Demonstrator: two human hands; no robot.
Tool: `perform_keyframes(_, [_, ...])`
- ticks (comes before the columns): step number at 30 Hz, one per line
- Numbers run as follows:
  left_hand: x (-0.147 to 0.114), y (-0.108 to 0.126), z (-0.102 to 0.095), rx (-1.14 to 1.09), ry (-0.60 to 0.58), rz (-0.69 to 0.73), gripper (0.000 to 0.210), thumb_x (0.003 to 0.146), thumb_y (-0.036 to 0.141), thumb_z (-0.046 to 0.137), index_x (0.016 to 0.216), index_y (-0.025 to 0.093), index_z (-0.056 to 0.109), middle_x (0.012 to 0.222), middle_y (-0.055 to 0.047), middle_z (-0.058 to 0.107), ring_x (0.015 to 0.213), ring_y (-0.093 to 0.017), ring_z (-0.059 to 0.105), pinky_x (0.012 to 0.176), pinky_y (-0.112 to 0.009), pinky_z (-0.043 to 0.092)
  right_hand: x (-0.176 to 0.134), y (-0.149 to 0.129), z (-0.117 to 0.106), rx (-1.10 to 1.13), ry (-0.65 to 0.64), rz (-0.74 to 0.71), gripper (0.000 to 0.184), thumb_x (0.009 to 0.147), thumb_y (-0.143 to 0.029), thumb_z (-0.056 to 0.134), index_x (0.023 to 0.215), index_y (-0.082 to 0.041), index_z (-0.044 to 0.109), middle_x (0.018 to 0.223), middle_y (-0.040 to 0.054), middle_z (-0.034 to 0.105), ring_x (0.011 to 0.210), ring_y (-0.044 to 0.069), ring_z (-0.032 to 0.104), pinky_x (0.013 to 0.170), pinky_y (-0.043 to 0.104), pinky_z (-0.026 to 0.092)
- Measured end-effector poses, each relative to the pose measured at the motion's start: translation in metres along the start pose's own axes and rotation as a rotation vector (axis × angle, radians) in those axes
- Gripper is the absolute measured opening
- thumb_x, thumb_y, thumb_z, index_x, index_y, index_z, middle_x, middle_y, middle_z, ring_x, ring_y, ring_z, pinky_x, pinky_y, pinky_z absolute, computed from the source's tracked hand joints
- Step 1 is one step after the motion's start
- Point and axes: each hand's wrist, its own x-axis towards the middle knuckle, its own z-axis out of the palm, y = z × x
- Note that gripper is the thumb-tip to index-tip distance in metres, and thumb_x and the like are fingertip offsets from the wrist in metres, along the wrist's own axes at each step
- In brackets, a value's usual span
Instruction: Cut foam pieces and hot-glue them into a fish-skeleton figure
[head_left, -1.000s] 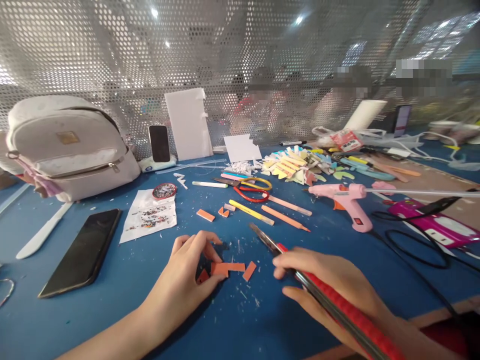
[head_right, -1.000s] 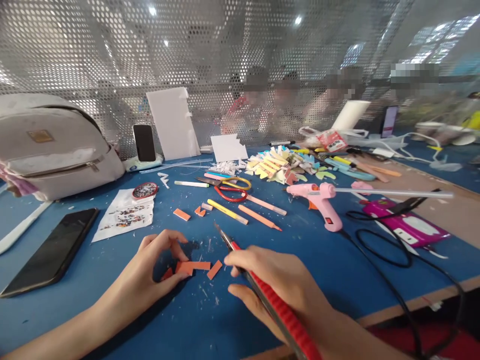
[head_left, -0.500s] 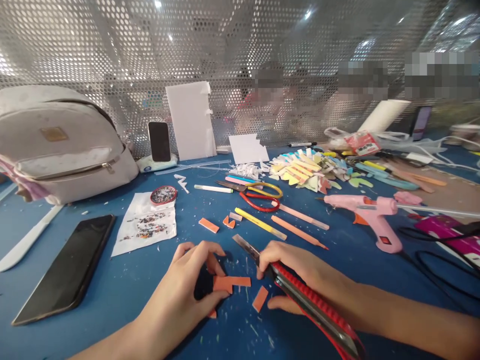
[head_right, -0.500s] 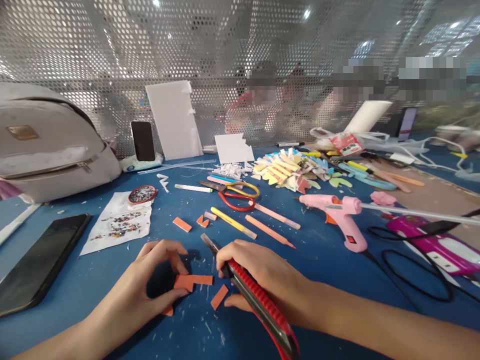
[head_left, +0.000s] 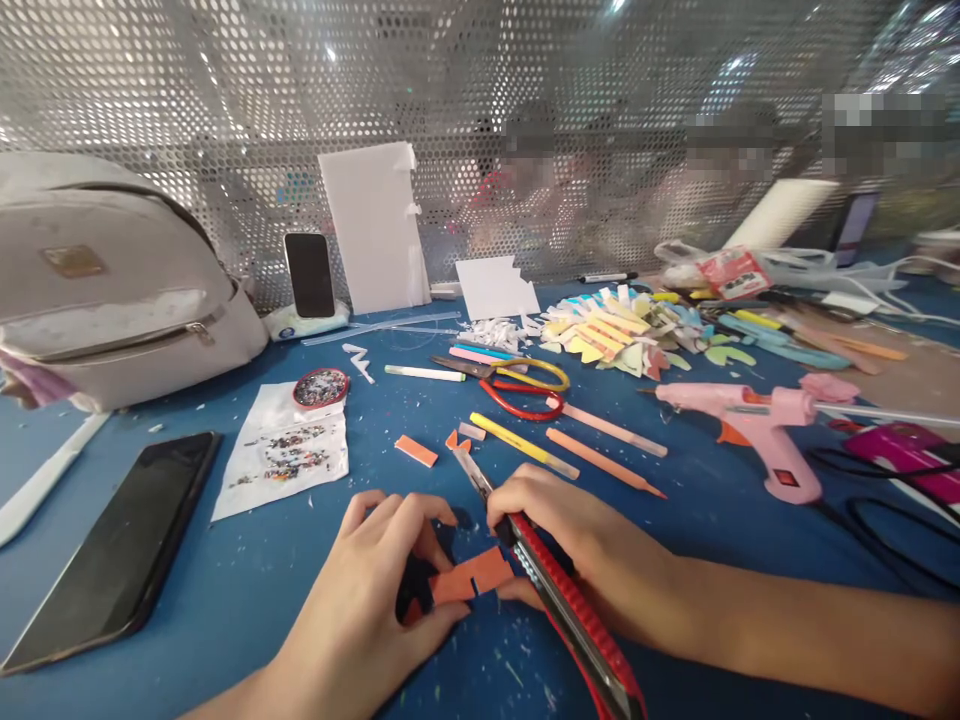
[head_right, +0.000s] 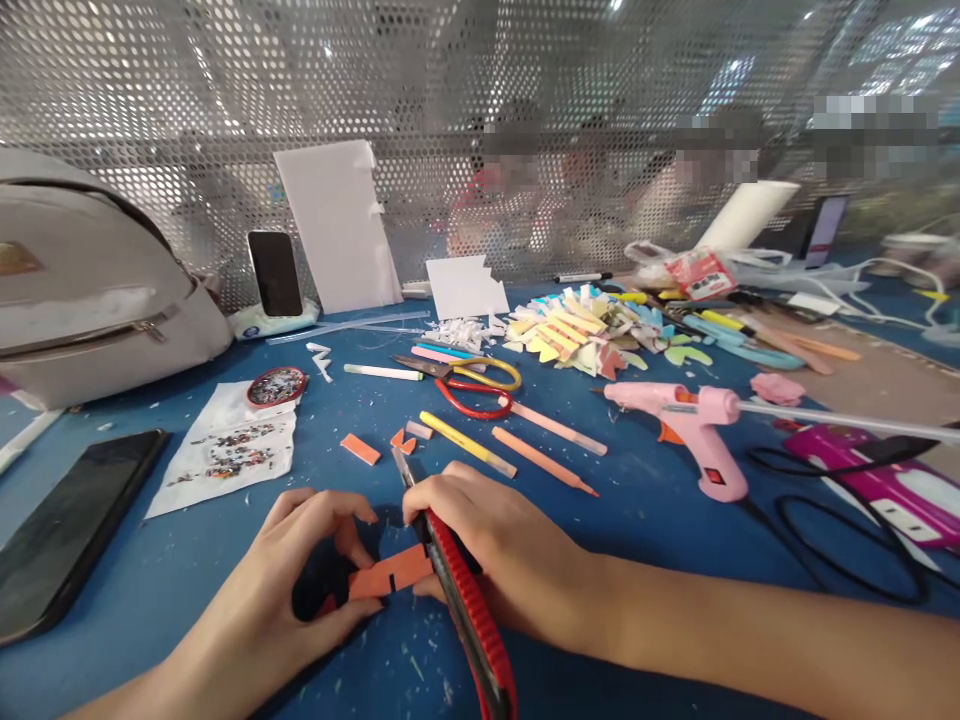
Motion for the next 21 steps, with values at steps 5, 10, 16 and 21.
perform_keyframes(5, [-0.0007, 0.0015, 0.0004, -0.006, 0.003, 0.013, 0.050, 0.079, 0.009, 0.069, 0.114, 0.036, 0.045, 0.088, 0.009, 0.068, 0.091, -0.022, 0.057, 0.085, -0.039, 0.043, 0.0017, -0.0012, 0.0049, 0.040, -0.039, 0.036, 0.037, 0.081, -0.010, 0.074, 0.109, -0.023, 0.054, 0.098, 0.0005, 0.059, 0.086, 0.016, 0.059, 0.076, 0.026, 0.047])
perform_keyframes(10, [-0.0008, 0.0040, 0.0021, -0.050, 0.004, 0.020, 0.053, 0.078, 0.006, 0.069, 0.114, 0.037, 0.045, 0.088, 0.010, 0.067, 0.092, -0.020, 0.058, 0.084, -0.036, 0.045, 0.0000, -0.0054, 0.0067, 0.092, -0.077, 0.032, 0.034, 0.079, -0.007, 0.070, 0.105, -0.022, 0.053, 0.094, -0.0005, 0.058, 0.081, 0.015, 0.057, 0.073, 0.025, 0.046])
perform_keyframes(16, [-0.0030, 0.0061, -0.0008, -0.119, -0.009, -0.045, 0.054, 0.077, 0.005, 0.069, 0.115, 0.036, 0.047, 0.090, 0.009, 0.067, 0.094, -0.019, 0.058, 0.084, -0.032, 0.046, -0.0021, -0.0073, 0.0017, 0.144, -0.075, 0.005, 0.033, 0.081, -0.004, 0.066, 0.101, -0.023, 0.048, 0.086, -0.0022, 0.062, 0.076, 0.014, 0.055, 0.071, 0.024, 0.046])
perform_keyframes(21, [-0.0029, 0.0043, -0.0048, -0.105, -0.021, -0.038, 0.049, 0.080, 0.011, 0.069, 0.116, 0.036, 0.046, 0.092, 0.009, 0.069, 0.094, -0.020, 0.058, 0.084, -0.033, 0.045, -0.0031, 0.0007, 0.0004, 0.122, -0.042, 0.004, 0.036, 0.079, -0.006, 0.069, 0.103, -0.023, 0.048, 0.091, -0.0006, 0.059, 0.079, 0.014, 0.055, 0.073, 0.025, 0.046])
